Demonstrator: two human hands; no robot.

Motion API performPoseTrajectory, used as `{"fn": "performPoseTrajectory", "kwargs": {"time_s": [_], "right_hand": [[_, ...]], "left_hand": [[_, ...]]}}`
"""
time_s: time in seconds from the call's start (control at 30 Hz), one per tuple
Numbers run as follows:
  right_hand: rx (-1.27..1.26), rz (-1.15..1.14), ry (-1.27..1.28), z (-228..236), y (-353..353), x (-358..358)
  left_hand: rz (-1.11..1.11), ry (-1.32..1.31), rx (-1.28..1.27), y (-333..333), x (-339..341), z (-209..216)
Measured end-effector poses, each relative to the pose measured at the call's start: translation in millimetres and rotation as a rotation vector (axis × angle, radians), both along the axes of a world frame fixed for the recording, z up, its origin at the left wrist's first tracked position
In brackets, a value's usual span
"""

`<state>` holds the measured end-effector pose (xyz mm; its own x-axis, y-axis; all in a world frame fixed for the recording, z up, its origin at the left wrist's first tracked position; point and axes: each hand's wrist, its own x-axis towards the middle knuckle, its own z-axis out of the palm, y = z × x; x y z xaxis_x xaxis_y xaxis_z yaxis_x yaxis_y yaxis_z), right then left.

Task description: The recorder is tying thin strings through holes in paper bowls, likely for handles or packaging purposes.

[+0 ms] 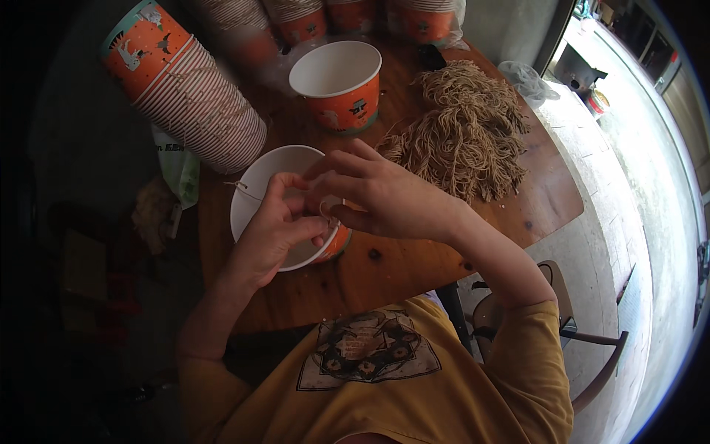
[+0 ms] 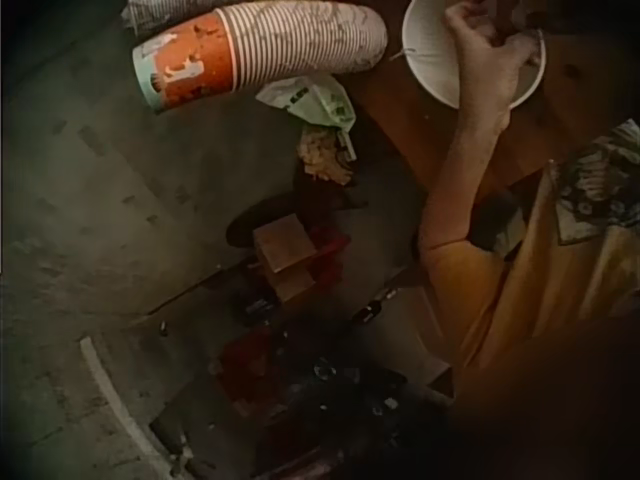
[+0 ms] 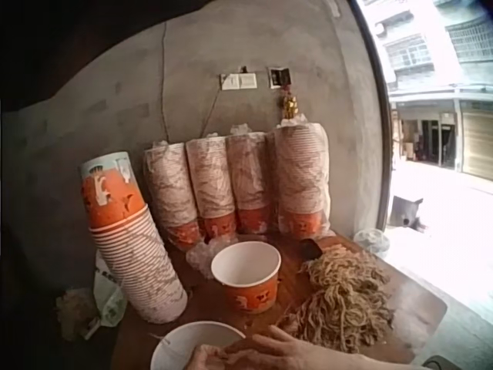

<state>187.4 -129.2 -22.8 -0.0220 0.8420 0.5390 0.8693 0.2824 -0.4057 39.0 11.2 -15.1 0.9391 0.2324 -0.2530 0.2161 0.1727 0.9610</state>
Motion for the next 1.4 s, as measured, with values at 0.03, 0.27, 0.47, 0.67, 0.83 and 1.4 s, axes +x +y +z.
{"fn": "performPoseTrajectory", "kwargs": {"time_s": [0.03,0.27,0.47,0.67,0.83,1.4], "right_hand": [[-0.017,0.017,0.014,0,0,0],[0.022,0.024,0.073,-2,-2,-11],[-0.115,0.000,0.427,-12,-9,-21],[-0.325,0.013,1.184,-6,-18,-32],[-0.376,0.090,1.005,-10,-18,-33],[-0.314,0.025,1.179,-13,-21,-43]], "left_hand": [[-0.013,-0.011,0.001,1,-3,-2],[-0.031,-0.043,0.051,-2,-17,-3],[-0.061,-0.042,0.059,0,-20,-2],[-0.052,-0.017,0.075,1,-21,2],[-0.076,-0.029,0.057,-1,-19,3],[-0.057,-0.067,0.161,-2,-24,-1]]}}
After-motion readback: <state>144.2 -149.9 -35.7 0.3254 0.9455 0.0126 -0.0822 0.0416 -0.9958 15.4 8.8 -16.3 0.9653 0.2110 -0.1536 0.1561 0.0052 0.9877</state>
